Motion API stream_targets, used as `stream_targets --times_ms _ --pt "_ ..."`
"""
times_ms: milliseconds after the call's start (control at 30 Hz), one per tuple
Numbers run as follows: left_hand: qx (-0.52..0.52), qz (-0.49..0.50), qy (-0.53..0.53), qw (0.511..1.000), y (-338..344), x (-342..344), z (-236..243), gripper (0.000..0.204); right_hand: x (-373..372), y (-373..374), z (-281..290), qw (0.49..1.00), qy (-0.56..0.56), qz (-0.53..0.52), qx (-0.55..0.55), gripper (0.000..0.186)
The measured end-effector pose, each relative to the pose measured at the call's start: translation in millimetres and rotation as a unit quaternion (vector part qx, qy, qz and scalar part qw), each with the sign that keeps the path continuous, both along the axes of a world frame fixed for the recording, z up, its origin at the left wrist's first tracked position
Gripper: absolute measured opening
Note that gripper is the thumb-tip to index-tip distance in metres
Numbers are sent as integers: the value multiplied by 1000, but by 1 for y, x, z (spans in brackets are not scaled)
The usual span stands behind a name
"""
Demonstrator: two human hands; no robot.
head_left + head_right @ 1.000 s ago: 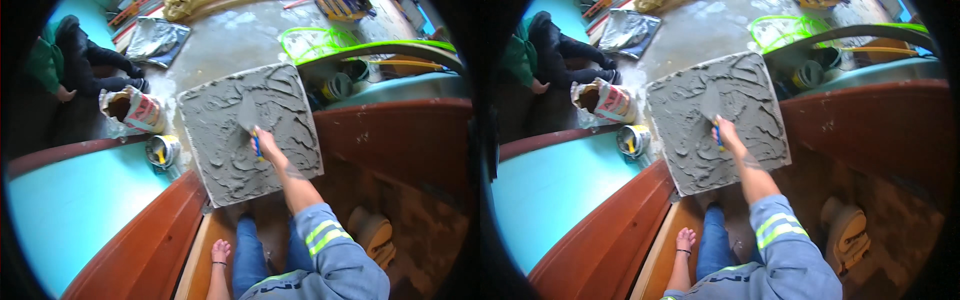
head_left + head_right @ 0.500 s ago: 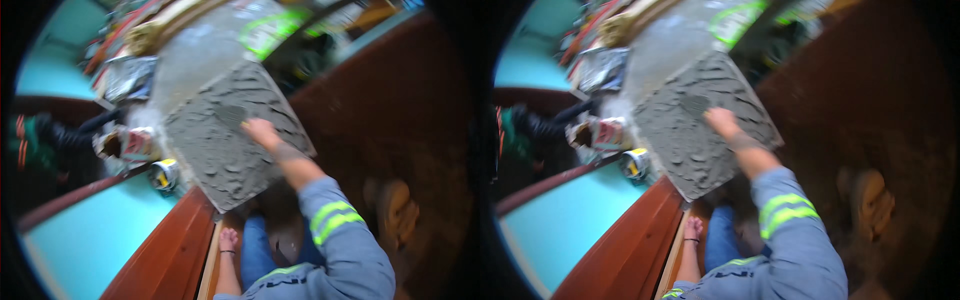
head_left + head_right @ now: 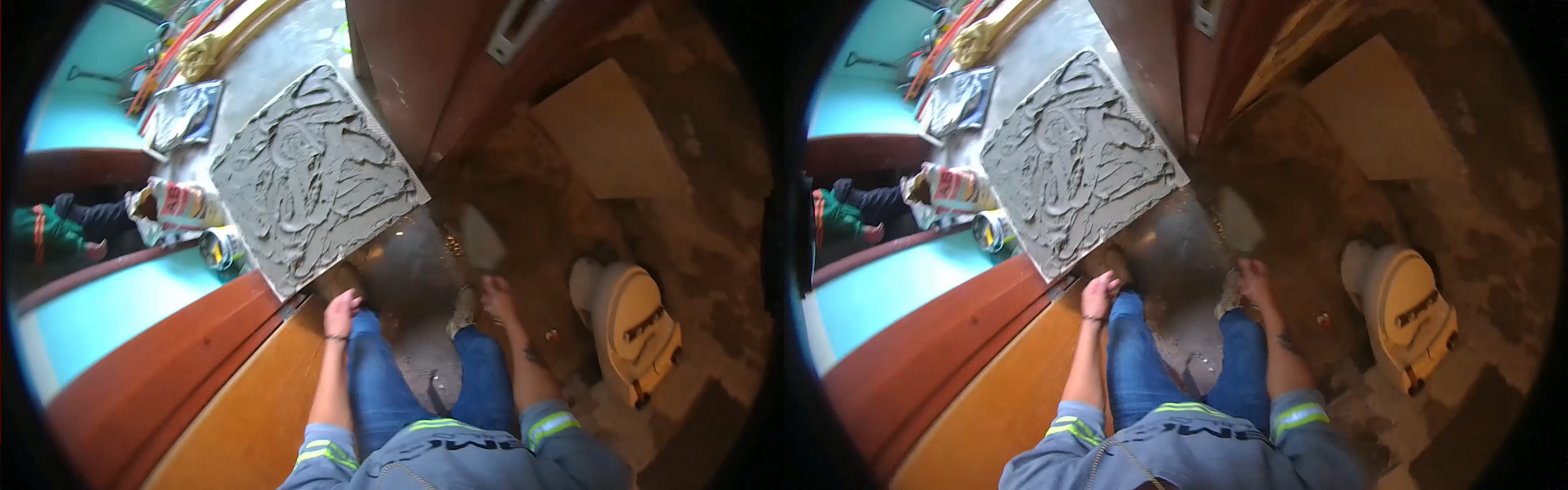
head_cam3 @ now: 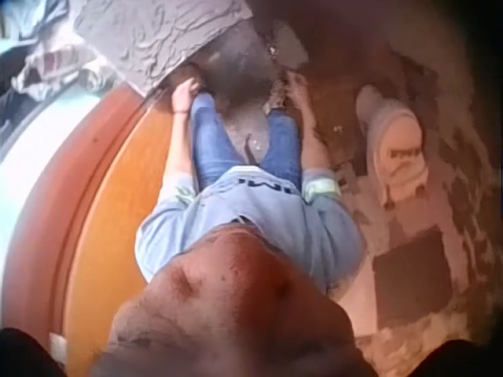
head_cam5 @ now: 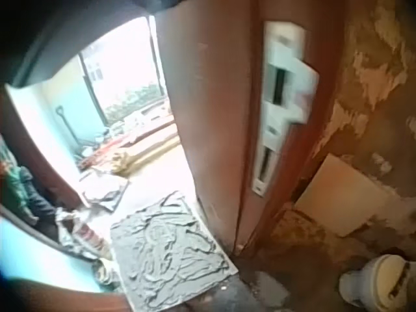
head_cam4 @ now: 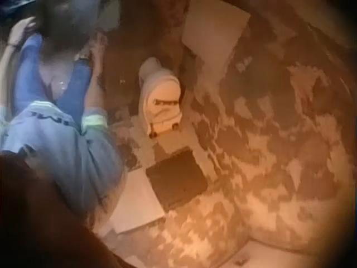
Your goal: The person is applying thin-set mortar or adhesive to the back of a tile using a trowel in a bathroom under renovation.
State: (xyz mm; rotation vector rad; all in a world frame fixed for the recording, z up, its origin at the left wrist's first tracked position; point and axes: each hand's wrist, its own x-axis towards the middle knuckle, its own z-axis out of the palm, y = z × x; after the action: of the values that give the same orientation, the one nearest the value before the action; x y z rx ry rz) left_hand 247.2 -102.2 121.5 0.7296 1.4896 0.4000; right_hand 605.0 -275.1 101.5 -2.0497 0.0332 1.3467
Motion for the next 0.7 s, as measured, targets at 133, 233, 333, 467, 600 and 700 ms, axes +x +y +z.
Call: stream_targets --times_ms 133,233,333,467,600,700 --pt "16 -103 -38 994 -44 126 -10 35 68 -89 -44 991 20 -40 -127 37" --pt "75 -383 -43 920 -73 209 -27 30 132 -184 -159 977 -158 0 -145 35" --pt "100 -493 -78 861 -100 260 -61 32 178 -216 -231 953 -267 29 -141 36" --pt "208 -639 46 739 -78 238 -91 43 243 -132 -318 979 -184 -82 -23 33" --pt "157 -804 36 572 -42 258 -115 50 403 -158 -410 861 -409 178 -245 35" --pt "231 -742 135 615 -6 276 -101 53 439 -118 -430 675 -479 512 -228 37"
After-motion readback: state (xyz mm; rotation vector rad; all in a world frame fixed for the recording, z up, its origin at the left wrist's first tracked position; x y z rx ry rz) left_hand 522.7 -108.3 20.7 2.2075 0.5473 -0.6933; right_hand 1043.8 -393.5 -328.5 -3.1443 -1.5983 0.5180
